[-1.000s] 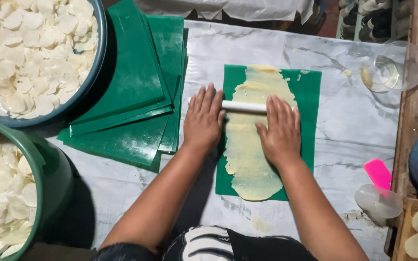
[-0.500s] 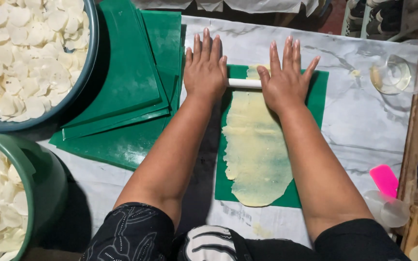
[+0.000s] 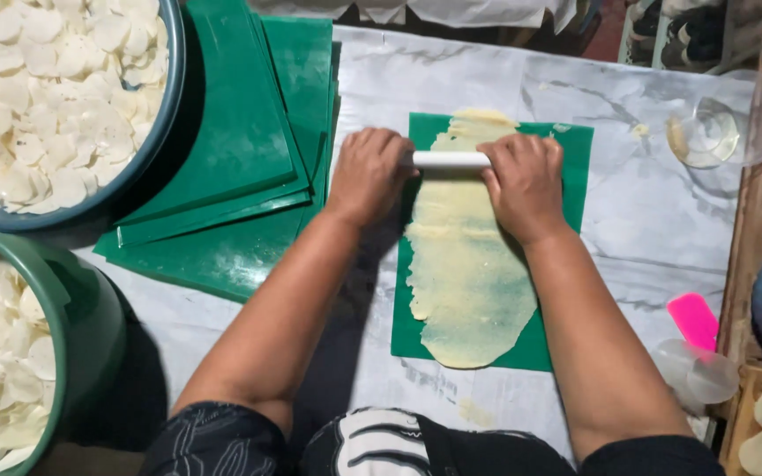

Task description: Rolling out pieces of dough on a plastic mat using a rolling pin.

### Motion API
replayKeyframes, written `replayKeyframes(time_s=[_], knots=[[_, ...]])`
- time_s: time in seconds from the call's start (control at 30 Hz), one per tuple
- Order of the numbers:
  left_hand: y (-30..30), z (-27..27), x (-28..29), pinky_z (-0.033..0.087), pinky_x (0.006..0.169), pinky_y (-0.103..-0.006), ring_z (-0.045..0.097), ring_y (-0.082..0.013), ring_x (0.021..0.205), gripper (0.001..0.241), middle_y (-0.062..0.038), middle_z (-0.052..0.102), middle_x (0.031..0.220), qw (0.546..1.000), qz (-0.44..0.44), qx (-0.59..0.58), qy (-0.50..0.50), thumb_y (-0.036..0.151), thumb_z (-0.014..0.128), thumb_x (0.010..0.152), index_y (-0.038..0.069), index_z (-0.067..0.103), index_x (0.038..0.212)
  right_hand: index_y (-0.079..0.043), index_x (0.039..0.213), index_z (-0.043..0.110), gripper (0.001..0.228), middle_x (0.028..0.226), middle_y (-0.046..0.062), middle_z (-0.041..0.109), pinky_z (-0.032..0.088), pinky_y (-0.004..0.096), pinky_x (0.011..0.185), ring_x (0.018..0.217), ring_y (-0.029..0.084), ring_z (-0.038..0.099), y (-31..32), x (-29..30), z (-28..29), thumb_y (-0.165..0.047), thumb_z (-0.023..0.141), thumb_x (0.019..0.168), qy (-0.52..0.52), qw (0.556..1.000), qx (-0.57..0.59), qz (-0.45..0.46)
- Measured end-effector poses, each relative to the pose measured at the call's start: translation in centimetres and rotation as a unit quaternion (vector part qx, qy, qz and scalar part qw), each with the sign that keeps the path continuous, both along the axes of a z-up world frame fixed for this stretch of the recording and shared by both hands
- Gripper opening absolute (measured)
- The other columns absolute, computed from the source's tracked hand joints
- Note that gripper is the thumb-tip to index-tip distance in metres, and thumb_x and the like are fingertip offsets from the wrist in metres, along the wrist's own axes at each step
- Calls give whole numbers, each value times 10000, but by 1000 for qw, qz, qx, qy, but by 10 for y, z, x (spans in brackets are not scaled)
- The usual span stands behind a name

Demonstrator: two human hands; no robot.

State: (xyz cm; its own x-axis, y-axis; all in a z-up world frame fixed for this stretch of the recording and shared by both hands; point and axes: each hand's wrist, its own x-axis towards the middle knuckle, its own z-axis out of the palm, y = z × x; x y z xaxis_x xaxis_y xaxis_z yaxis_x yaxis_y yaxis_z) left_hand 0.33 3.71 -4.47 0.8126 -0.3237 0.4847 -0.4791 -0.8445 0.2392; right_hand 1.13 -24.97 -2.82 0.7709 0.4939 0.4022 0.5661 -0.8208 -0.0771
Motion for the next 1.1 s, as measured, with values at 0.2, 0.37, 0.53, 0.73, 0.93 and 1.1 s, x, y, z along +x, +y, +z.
replayKeyframes(time_s=[0.2,0.37,0.53,0.73,0.93,1.1], knots=[[-48,39,-97,431,1111,-496,617,-291,1301,263,-30,660,1383,996,60,-56,-41,398,731,947,279,718,1181,-192,1426,677,440,1120,45,628,316,560,1150,1081,257,616,-26,-96,21,-135,674,990,-41,998,-4,-52],[-60,25,-100,287,1231,-478,346,-354,1523,507,-174,411,1630,992,93,-38,77,312,523,1060,79,508,1510,47,1602,391,600,1649,256,392,28,723,1165,1520,393,359,-13,-113,14,-338,415,1142,49,993,9,-107],[-59,36,-60,167,1287,-483,176,-360,1586,574,-158,233,1715,974,133,5,185,368,344,1119,54,375,1599,107,1584,422,684,1647,306,402,1,758,1115,1535,416,341,-4,-60,13,-438,397,1173,12,993,11,-115],[-52,29,3,-11,1284,-560,82,-348,1605,607,-125,154,1733,953,196,25,231,354,262,1093,93,301,1640,-40,1639,344,637,1681,294,272,-22,829,1109,1557,448,224,17,3,43,-414,395,1125,117,984,0,-131],[-42,22,68,32,1271,-587,87,-291,1595,602,-72,101,1715,945,237,21,223,332,336,1078,121,291,1640,-242,1684,11,685,1730,69,-121,-135,678,1193,1603,247,-116,39,47,76,-536,148,1080,316,921,-70,-218],[-38,44,58,92,1331,-523,136,-254,1612,566,-85,178,1714,970,230,11,84,337,465,1147,121,326,1651,-51,1613,423,643,1688,185,272,-24,773,1120,1567,369,224,18,37,48,-480,310,1148,108,984,70,-121]])
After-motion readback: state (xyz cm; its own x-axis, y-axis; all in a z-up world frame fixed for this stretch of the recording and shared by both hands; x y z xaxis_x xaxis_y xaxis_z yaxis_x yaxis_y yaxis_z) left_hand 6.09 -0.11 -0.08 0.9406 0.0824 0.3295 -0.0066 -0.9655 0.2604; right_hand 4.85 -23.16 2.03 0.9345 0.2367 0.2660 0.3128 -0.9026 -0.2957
